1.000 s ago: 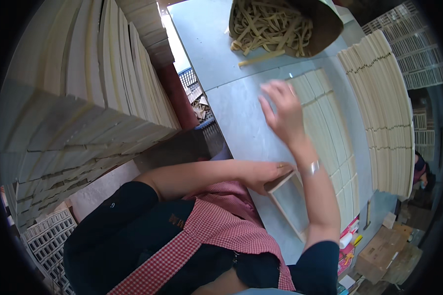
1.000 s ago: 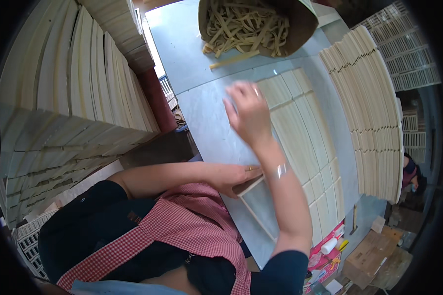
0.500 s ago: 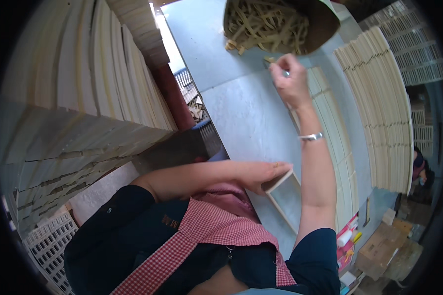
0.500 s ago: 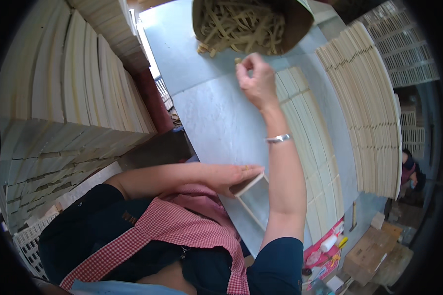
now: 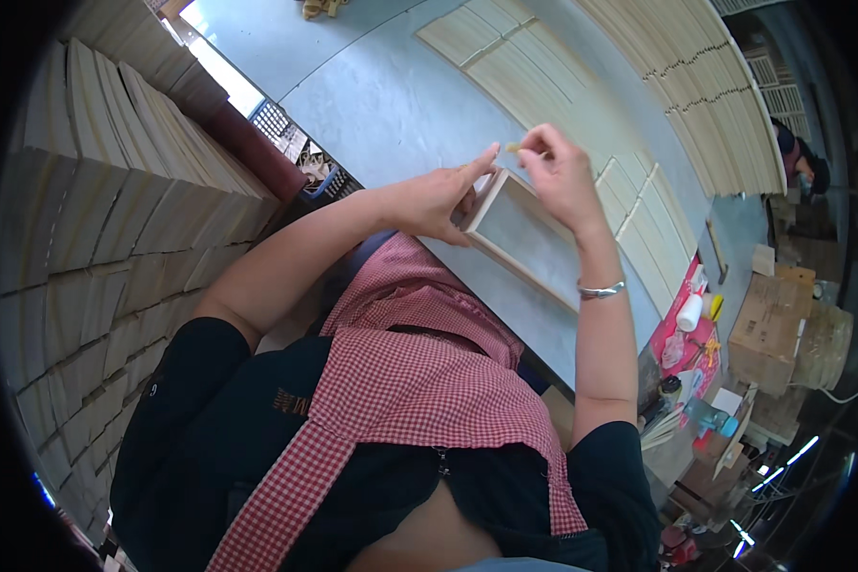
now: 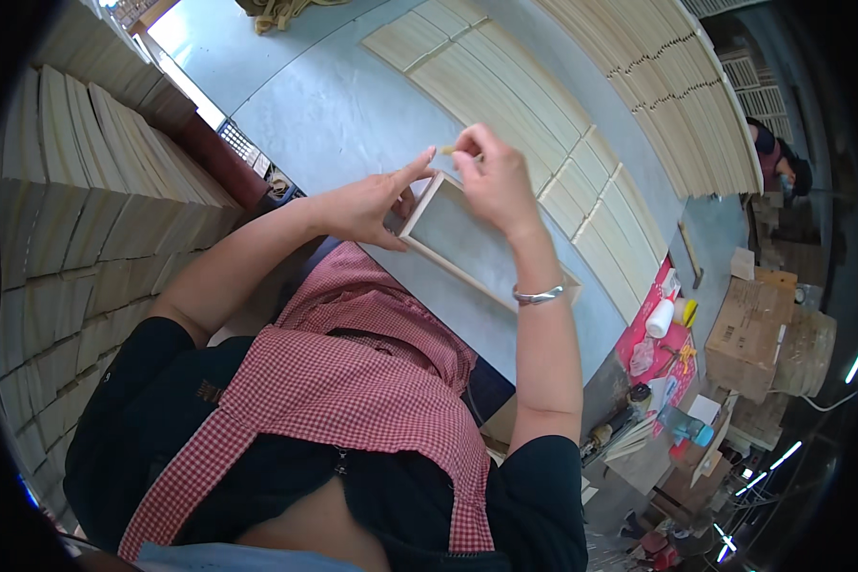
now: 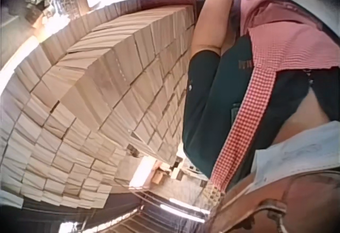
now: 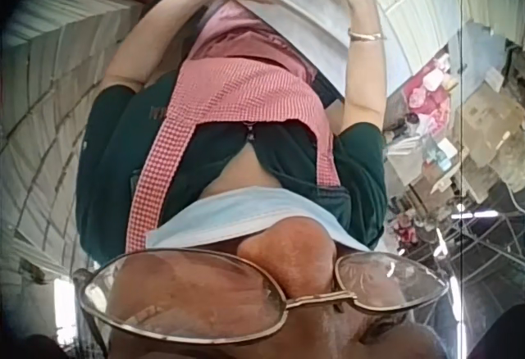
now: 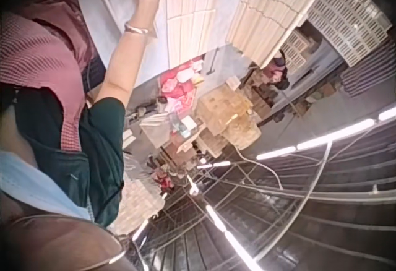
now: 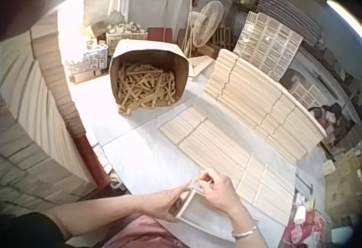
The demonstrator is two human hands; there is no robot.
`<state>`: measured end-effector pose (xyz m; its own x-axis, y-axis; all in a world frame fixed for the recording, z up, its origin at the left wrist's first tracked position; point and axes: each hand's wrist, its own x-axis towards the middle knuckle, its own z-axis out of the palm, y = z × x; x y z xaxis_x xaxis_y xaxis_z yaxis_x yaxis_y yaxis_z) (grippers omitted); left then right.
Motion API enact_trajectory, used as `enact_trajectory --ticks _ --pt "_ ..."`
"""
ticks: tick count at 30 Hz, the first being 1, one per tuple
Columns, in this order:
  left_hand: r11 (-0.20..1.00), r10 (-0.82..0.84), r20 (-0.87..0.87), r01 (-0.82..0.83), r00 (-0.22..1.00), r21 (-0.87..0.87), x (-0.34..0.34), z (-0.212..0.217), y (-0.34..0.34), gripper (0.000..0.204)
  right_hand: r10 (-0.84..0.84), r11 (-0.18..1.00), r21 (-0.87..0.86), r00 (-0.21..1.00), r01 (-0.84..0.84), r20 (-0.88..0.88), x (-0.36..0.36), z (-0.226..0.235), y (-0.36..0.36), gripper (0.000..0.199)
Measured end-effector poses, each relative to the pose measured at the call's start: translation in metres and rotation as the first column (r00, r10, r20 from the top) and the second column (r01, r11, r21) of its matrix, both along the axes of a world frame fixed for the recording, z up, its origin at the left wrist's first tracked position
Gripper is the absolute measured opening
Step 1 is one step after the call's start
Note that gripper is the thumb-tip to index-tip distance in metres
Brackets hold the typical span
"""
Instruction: Assembling wooden boxes by gluing slats and using a pneumatic staple gun.
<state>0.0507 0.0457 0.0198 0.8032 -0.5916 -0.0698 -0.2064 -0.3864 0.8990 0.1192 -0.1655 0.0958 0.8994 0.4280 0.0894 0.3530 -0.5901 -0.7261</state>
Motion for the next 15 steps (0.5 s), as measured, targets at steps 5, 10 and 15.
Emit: enact_trajectory --ticks 5,10,15 --pt "0.998 0.035 0.064 -0.031 0.997 -0.058 -0.004 0.005 0.0 0.136 0.074 0.996 -0.043 0.997 -0.076 -0.038 -0.02 0.003 0.006 0.006" --pt "0.997 0.029 0.047 -0.025 0.999 -0.075 -0.001 0.005 0.004 0.124 0.179 0.982 -0.041 0.977 -0.184 -0.113 -0.034 0.006 0.006 0.005" --pt "1.0 -0.026 0.044 0.027 0.999 -0.005 0.004 0.011 0.004 0.11 0.107 0.99 -0.078 0.987 -0.116 -0.118 -0.063 0.009 0.004 0.007"
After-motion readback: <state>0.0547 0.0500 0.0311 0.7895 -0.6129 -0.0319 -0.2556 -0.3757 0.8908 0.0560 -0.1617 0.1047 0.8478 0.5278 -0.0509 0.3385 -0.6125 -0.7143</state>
